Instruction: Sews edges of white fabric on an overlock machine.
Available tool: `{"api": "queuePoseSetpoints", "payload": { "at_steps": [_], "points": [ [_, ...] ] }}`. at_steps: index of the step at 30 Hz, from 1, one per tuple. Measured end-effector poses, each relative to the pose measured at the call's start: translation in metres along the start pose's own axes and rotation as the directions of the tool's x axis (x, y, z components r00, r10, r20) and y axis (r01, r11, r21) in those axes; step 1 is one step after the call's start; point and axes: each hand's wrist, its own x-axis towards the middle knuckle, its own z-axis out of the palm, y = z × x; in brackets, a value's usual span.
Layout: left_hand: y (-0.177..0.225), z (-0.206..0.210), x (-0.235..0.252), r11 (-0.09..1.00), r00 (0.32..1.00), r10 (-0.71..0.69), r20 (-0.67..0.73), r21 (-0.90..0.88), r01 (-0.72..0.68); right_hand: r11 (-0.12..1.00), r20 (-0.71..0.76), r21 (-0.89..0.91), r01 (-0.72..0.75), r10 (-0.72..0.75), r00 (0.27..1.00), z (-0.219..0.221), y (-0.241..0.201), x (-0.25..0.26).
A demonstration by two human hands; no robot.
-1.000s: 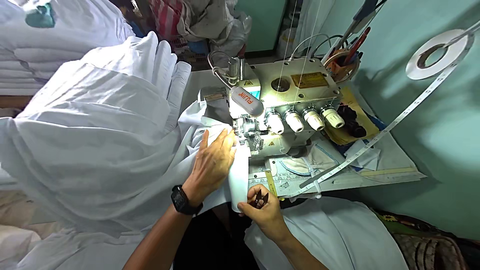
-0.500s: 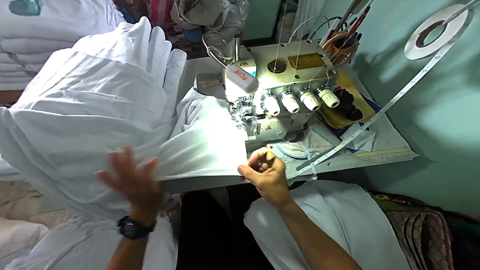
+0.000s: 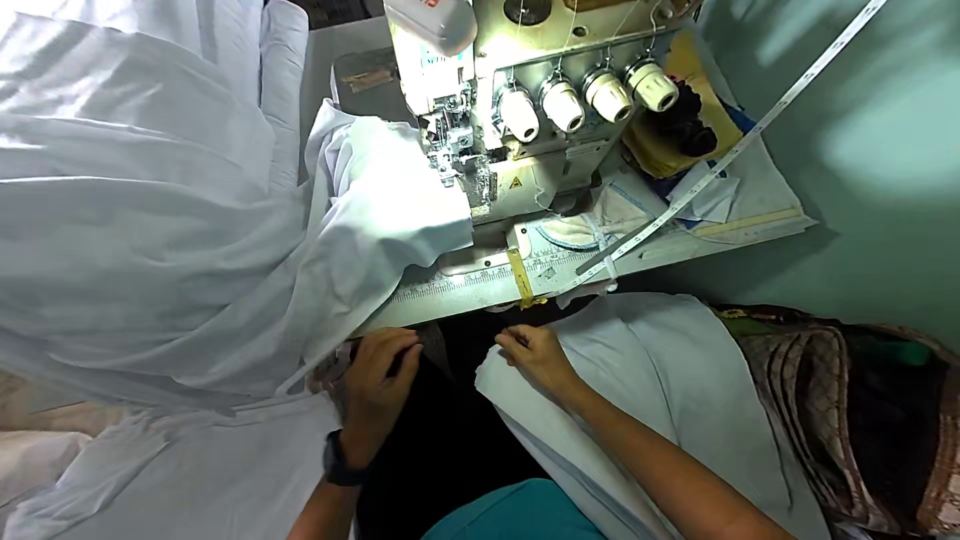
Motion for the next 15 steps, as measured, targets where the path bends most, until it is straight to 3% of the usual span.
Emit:
{"api": "queuePoseSetpoints", "payload": {
  "at_steps": [3,6,8,10,13,15],
  "points": [
    [0.007,0.034,-0.001,0.991,0.999,-0.043,0.023,-0.126,0.045,0.876,-0.19,0.482,-0.032,0.14,0.972,0.02,-0.003,0.008],
    [0.01,0.049,0.002,0.991,0.997,-0.063,0.033,-0.115,0.066,0.692,-0.196,0.718,-0.066,0.292,0.936,0.029,-0.021,0.017],
    [0.008,0.049,0.005,0.988,0.994,-0.069,0.083,-0.131,0.08,0.651,-0.098,0.746,-0.141,0.316,0.944,0.03,-0.027,0.014],
    [0.004,0.041,0.004,0.966,0.967,-0.088,0.24,-0.217,0.141,0.693,0.068,0.677,-0.247,0.276,0.959,0.03,-0.035,0.001],
    [-0.001,0.023,-0.002,0.841,0.815,-0.21,0.54,-0.326,0.433,0.739,0.292,0.563,-0.369,0.24,0.926,0.039,-0.044,-0.019],
    [-0.004,0.01,-0.011,0.767,0.714,-0.308,0.628,-0.28,0.577,0.759,0.405,0.48,-0.44,0.253,0.879,0.049,-0.043,-0.022]
  ]
}}
